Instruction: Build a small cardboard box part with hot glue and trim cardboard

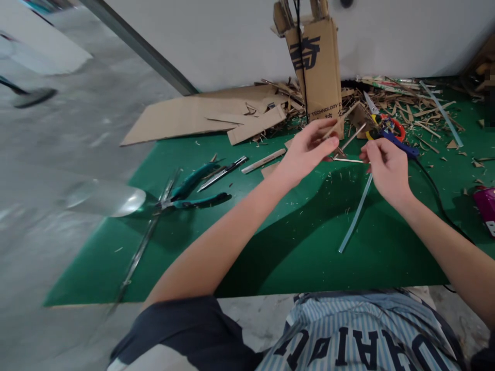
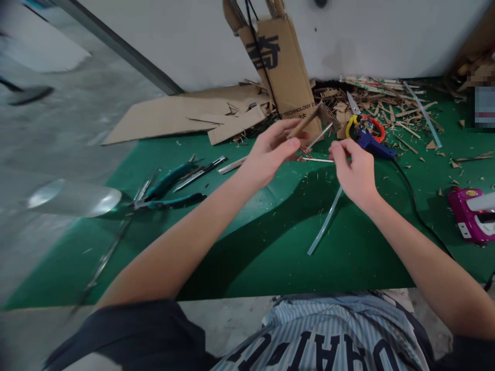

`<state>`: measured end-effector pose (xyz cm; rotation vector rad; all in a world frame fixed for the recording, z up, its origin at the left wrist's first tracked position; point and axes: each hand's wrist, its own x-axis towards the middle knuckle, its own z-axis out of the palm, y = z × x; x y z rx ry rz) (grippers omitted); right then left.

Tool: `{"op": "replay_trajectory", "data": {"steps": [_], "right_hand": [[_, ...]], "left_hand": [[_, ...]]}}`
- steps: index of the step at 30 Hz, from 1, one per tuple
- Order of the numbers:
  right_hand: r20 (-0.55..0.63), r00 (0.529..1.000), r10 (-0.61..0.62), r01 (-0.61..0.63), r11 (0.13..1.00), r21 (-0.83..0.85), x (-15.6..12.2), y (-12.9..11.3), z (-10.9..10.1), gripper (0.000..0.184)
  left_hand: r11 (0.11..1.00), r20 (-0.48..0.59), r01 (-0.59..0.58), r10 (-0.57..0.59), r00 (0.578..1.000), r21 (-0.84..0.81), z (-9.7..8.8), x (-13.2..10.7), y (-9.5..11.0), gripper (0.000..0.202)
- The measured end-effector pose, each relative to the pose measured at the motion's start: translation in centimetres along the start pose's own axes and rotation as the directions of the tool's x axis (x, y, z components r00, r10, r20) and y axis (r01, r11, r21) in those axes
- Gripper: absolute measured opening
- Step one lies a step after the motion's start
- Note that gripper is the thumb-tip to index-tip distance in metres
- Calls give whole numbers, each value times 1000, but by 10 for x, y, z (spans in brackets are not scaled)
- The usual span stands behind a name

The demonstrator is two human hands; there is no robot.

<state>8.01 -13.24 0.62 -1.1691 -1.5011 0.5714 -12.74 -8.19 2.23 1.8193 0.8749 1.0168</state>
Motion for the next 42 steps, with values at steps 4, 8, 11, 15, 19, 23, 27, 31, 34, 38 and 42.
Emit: {"op": "replay_trajectory", "data": {"steps": [4, 8, 11, 15, 19, 23, 27, 31, 34, 38, 42], "right_hand": [[140, 938, -316, 345, 853, -392, -3, -14, -11, 25], [320, 886, -337, 450, 790, -415, -2, -14, -8, 21], [271, 904, -331, 424, 781, -458, -1, -5, -3, 21], [166, 955, -246, 293, 866, -405, -2, -3, 0, 22], [246, 968, -42, 66, 994, -88, -4, -13, 2, 22], [296, 955, 33, -77, 987, 139, -6, -18, 5, 19], [307, 947, 92, -153, 971, 184, -6, -14, 7, 22], [232, 962, 143, -178, 974, 138, -7, -12, 8, 32], [183, 971, 157, -179, 978, 106, -9, -12, 9, 40], [121, 982, 143, -155, 983, 97, -11, -12, 10, 45], [137, 985, 101, -115, 989, 95, -8, -13, 8, 35]], "left_hand": [[992, 80, 61, -70, 994, 109, -17, 1, 14, 49], [985, 175, 88, -114, 978, 146, -17, -3, 28, 41], [983, 177, 49, -80, 981, 177, -11, -5, 30, 59], [950, 147, -108, 67, 987, 292, -8, -7, 29, 74], [896, 93, -167, 141, 986, 412, -6, -7, 29, 70], [905, 108, -232, 206, 972, 357, -2, -7, 23, 67], [919, 98, -228, 207, 973, 321, 3, -8, 18, 61], [936, 96, -178, 156, 983, 303, 8, -11, 18, 58], [955, 93, -140, 120, 988, 260, 13, -13, 17, 60], [965, 82, -123, 106, 991, 233, 19, -14, 17, 62], [955, 25, -138, 136, 990, 263, 18, -13, 19, 60]]}}
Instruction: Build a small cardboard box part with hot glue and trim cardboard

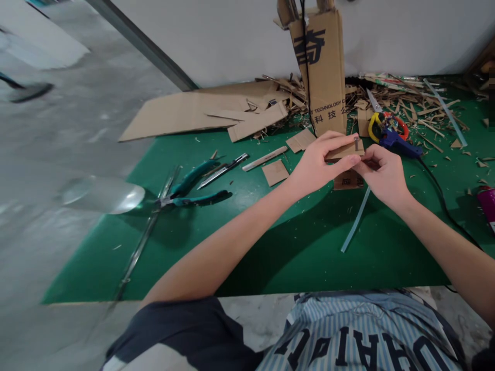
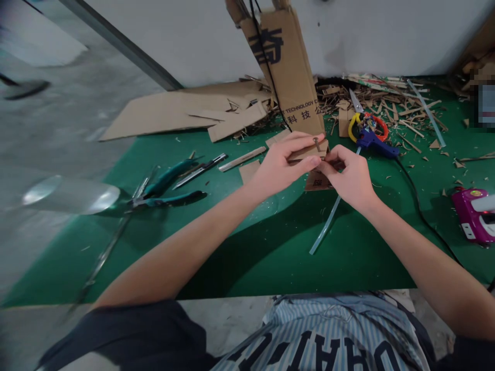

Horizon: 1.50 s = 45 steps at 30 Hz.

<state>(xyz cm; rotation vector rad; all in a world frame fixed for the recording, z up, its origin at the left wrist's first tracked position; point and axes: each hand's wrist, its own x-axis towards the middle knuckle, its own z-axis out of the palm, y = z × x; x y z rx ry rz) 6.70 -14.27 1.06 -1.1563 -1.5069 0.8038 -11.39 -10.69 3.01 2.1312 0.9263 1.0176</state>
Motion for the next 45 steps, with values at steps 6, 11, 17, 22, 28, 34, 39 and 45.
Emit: {"op": "replay_trajectory", "data": {"steps": [6, 11, 17, 22, 28, 34, 39, 45], "right_hand": [[174, 985, -4, 26, 992, -123, 5, 1, -5, 17], [85, 996, 15, -3, 991, -130, 3, 3, -3, 11], [-1, 1000, -22, 22, 981, -191, -2, -3, 1, 11], [-49, 998, -50, 37, 970, -239, -5, -7, 4, 14], [-83, 996, -41, 21, 973, -229, -4, -7, 6, 25], [85, 992, -90, 108, 966, -235, 4, -2, -4, 15], [186, 978, -98, 143, 959, -245, 7, 2, -10, 16], [23, 993, -117, 119, 953, -278, 3, -6, -8, 5]], "left_hand": [[998, -91, 59, -57, 994, 14, -6, 3, -1, 55], [998, -90, 65, -66, 994, -11, -2, 1, 0, 49], [998, -94, 48, -45, 995, 38, -1, 0, 3, 42], [995, -112, 32, -21, 994, 95, 2, -2, 6, 43], [996, -142, 23, -11, 990, 83, 8, -6, 9, 48], [996, -185, 74, -64, 981, 48, 7, -6, 8, 51], [997, -183, 55, -45, 982, 47, 7, -5, 6, 51], [1000, -192, 27, -26, 981, 5, 15, -7, 5, 48]]}}
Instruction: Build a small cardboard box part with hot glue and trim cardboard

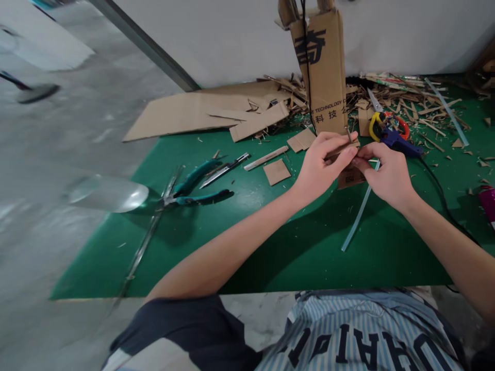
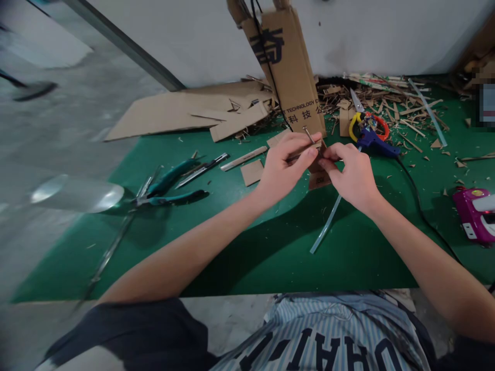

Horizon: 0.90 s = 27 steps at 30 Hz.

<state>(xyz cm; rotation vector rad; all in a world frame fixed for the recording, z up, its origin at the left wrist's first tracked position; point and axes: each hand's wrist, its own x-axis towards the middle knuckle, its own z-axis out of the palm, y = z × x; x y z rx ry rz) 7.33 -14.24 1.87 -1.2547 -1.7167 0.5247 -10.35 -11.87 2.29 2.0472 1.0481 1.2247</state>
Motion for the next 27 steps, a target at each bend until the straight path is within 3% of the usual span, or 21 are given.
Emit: {"op": "replay_trajectory", "data": {"steps": [9, 14, 16, 19, 22, 27], "right_hand": [[-137, 989, -53, 37, 992, -117, -6, -5, 5, 10], [-88, 993, -84, 74, 991, -110, -3, -5, 0, 15], [-68, 989, -129, 128, 992, -25, -1, -6, -4, 13], [-70, 988, -137, 145, 981, 130, 0, -9, -11, 29], [4, 997, -72, 69, 970, 232, 2, -12, -15, 39], [168, 985, 46, -115, 894, 433, 3, -5, -12, 43]], "left_hand": [[999, -11, 13, -13, 1000, 31, 7, -7, 3, 47], [1000, 27, 14, -14, 1000, 12, 0, 0, 6, 44], [1000, 71, 11, -13, 997, 22, -10, 6, 10, 43], [1000, 199, 9, -12, 980, 16, -26, 14, 17, 48], [999, 393, 34, -23, 919, -19, -38, 18, 22, 54], [990, 519, 137, -99, 849, -36, -43, 18, 26, 46]]}}
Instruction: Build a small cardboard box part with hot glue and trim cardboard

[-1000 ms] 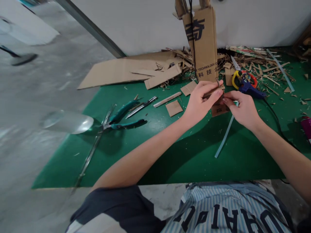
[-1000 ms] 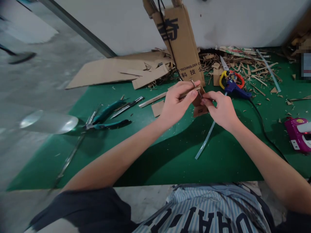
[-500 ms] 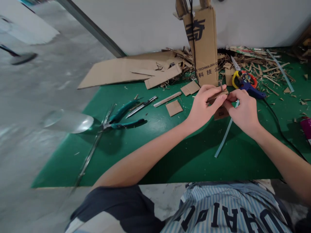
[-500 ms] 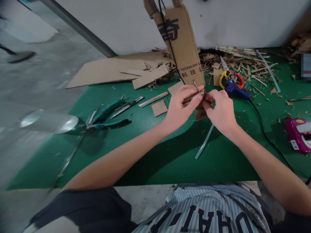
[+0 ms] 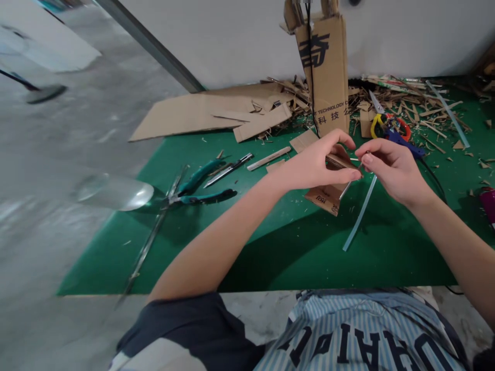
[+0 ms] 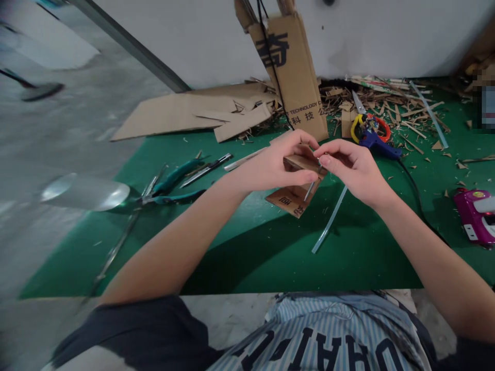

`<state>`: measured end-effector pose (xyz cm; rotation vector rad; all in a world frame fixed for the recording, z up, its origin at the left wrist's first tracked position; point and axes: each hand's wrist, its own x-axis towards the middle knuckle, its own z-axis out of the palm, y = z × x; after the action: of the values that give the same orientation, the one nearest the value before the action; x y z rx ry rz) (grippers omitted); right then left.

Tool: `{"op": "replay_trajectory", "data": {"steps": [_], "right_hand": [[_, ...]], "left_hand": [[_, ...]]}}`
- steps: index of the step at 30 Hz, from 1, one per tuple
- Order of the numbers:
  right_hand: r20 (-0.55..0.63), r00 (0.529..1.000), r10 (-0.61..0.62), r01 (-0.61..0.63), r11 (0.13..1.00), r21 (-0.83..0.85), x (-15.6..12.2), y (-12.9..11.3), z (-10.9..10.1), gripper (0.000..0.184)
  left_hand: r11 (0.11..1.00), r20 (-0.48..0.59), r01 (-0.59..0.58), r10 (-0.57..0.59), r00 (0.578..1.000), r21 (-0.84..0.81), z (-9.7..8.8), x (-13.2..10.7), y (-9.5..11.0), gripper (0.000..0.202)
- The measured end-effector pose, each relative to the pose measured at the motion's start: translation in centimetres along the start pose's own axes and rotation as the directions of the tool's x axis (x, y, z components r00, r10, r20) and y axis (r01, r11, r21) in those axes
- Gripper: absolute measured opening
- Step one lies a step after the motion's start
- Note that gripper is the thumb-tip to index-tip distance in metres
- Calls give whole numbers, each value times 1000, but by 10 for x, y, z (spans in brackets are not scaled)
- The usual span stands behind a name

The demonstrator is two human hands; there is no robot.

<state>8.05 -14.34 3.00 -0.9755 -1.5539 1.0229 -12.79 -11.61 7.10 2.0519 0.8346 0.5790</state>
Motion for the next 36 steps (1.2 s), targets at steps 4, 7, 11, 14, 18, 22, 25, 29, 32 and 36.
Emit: {"op": "replay_trajectory", "data": {"steps": [4, 7, 11, 14, 18, 22, 25, 29, 32, 36], "right_hand": [[37, 994, 99, -104, 981, 166, 2, 10, 2, 43], [-61, 991, 119, -107, 980, 166, 3, 12, 7, 47], [-189, 973, 134, -110, 985, 132, 5, 10, 7, 53], [-195, 970, 146, -117, 981, 153, 6, 6, 2, 51], [-23, 976, 218, -203, 936, 287, 5, 3, 1, 55], [100, 971, 216, -238, 898, 370, 1, 4, 6, 41], [120, 966, 227, -257, 874, 412, 0, 5, 6, 37], [186, 944, 272, -326, 850, 414, -1, 4, 7, 35], [125, 946, 300, -324, 846, 423, -1, 5, 9, 35], [46, 933, 356, -340, 836, 432, 0, 7, 14, 40]], "left_hand": [[1000, 67, 18, -19, 998, 15, -1, 1, 3, 37], [998, 74, 44, -47, 996, 33, -1, 1, 4, 33], [996, 118, 26, -36, 992, 89, 1, 0, 3, 29], [992, 186, -3, -20, 982, 123, 3, -1, 2, 28], [998, 77, 64, -66, 995, 24, 2, 0, 5, 31], [995, 47, 88, -86, 995, -39, -2, 2, 1, 35], [989, 116, 115, -103, 988, -97, -2, 3, -5, 43], [982, 210, 161, -138, 968, -99, -2, 4, -8, 39], [983, 243, 156, -127, 962, -102, -1, 3, -7, 35], [984, 257, 173, -157, 954, -39, 0, 3, -2, 32]]}}
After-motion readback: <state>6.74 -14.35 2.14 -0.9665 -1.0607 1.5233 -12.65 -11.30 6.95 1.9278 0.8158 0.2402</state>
